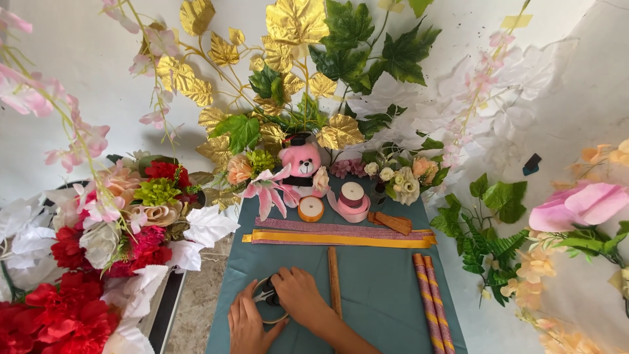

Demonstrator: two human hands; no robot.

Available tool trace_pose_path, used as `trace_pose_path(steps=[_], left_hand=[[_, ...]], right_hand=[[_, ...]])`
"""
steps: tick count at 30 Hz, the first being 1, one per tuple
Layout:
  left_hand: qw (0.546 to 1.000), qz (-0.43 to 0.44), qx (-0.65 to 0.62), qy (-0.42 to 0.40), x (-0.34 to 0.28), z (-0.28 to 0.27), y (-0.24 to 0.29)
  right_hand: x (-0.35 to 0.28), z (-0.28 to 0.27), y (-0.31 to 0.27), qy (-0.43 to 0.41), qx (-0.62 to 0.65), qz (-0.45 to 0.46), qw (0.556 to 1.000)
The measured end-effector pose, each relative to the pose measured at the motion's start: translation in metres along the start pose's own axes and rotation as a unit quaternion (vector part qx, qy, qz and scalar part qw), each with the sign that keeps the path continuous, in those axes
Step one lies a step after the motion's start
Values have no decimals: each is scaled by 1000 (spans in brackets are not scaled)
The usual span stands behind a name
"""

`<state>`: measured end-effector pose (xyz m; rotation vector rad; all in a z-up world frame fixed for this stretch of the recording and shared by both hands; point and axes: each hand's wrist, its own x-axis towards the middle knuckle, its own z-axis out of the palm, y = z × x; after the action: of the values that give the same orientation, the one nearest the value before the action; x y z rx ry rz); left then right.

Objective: The person is preparing floral sticks by cutting tape and wrapping it around wooden poles.

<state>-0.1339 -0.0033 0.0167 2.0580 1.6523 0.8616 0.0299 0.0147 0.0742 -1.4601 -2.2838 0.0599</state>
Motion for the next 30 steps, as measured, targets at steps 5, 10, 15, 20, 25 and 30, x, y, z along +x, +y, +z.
trace_pose_path(steps=[5,10,15,20,25,30], left_hand=[[999,7,29,21,2,-23,29],[996,46,47,58,6,-36,36],[986,-4,-115,117,10,-45,40],[963,50,-211,162,23,-46,86],[949,99,-276,118,36,-34,129],[923,190,-332,-35,63,-33,144]], right_hand=[[-1,-22,-4,4,46,8,999],[-10,-42,8,4,96,43,994],[-25,-84,16,72,217,144,963],[-44,-79,19,72,455,273,844],[-63,-70,18,147,596,237,753],[-84,-53,52,204,657,200,698]])
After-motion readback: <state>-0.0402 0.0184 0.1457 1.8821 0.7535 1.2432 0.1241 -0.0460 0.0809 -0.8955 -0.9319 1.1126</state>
